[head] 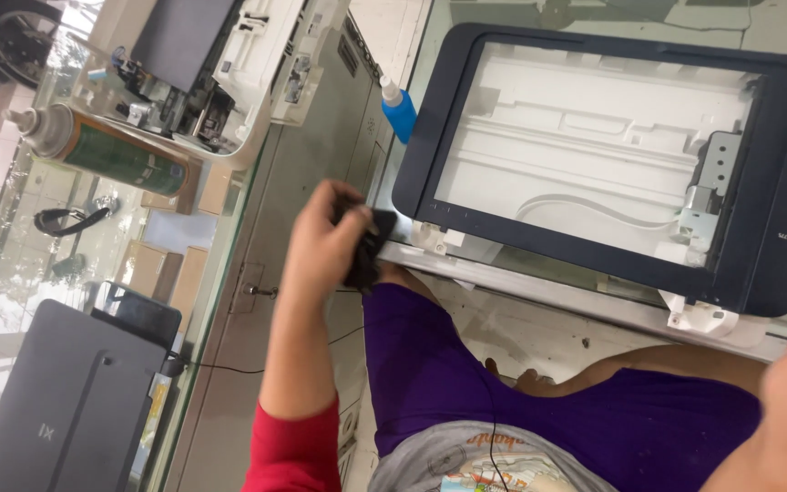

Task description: The person cleans a printer scanner glass and its black plastic frame using a dark cloth and a blue spray bottle. They wipe the glass surface and frame repeatedly, repositioning the scanner lid to access different areas.

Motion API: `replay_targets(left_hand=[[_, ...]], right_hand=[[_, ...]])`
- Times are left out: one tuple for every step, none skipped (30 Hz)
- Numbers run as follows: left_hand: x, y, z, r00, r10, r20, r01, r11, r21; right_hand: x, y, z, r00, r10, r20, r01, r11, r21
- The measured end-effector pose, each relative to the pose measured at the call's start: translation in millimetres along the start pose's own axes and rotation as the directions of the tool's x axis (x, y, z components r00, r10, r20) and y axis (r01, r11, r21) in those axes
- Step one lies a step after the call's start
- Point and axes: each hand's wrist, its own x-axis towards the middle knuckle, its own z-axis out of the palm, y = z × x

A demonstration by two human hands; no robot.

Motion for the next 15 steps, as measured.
replay_targets(left_hand=[[-6.0, -8.2, 13.2, 0.993, 0.12, -0.023, -0.122, 0.977, -0.176], [-18.0, -11.9, 35.9, 0.992, 0.126, -0.016, -0.127, 0.976, -0.176], [-32.4, -16.4, 60.5, 0.979, 0.17, 0.115, -0.103, 0.892, -0.44], [-47.2, -21.5, 84.9, 0.943, 0.241, 0.229, -0.029, 0.746, -0.665], [-57.5, -19.4, 103.6, 0.94, 0.244, 0.238, -0.022, 0.742, -0.671], [-67.9, -17.2, 122.6, 0.929, 0.266, 0.257, 0.035, 0.629, -0.776], [-79.4, -15.0, 141.5, 0.913, 0.292, 0.285, 0.106, 0.504, -0.857], [-83.0, -10.5, 142.5, 0.904, 0.297, 0.306, 0.125, 0.501, -0.856], [-87.0, -5.8, 143.8, 0.925, 0.298, 0.234, -0.019, 0.653, -0.757], [-91.2, -1.0, 144.0, 0.936, 0.313, 0.16, -0.154, 0.775, -0.613], [-89.9, -0.9, 139.9, 0.932, 0.321, 0.168, -0.153, 0.768, -0.622], [-88.5, -0.6, 135.9, 0.899, 0.421, 0.118, -0.35, 0.854, -0.385], [-88.9, -0.4, 133.6, 0.845, 0.524, 0.109, -0.513, 0.851, -0.117], [-84.5, -12.5, 126.9, 0.838, 0.53, 0.125, -0.515, 0.846, -0.138], [-76.3, -23.5, 121.1, 0.856, 0.515, -0.049, -0.517, 0.846, -0.134]], right_hand=[[-39.2, -26.4, 2.1, 0.997, -0.064, -0.05, 0.063, 0.997, -0.034], [-48.4, -56.2, 22.1, 0.996, -0.061, -0.058, 0.059, 0.998, -0.036], [-57.7, -85.9, 39.4, 0.926, -0.049, 0.375, -0.025, 0.981, 0.192], [-67.2, -115.0, 57.8, 0.676, -0.119, 0.728, -0.21, 0.915, 0.345], [-74.7, -108.1, 77.0, 0.68, -0.109, 0.725, -0.211, 0.918, 0.336], [-81.8, -100.2, 96.4, 0.668, -0.088, 0.739, -0.314, 0.867, 0.387], [-91.7, -91.9, 114.3, 0.661, -0.061, 0.748, -0.415, 0.801, 0.432], [-93.5, -96.4, 113.3, 0.673, -0.04, 0.739, -0.419, 0.802, 0.426], [-93.3, -100.9, 112.2, 0.672, -0.051, 0.738, -0.467, 0.745, 0.477], [-93.5, -106.1, 111.3, 0.673, -0.063, 0.737, -0.51, 0.682, 0.524], [-94.8, -99.0, 109.3, 0.682, -0.055, 0.729, -0.504, 0.688, 0.523], [-96.0, -92.1, 107.0, 0.708, 0.031, 0.705, -0.486, 0.746, 0.455], [-100.6, -84.4, 101.4, 0.736, 0.128, 0.665, -0.478, 0.794, 0.376], [-99.1, -96.1, 84.5, 0.746, 0.147, 0.649, -0.479, 0.796, 0.369], [-94.0, -108.3, 69.4, 0.838, 0.115, 0.533, -0.3, 0.914, 0.274]])
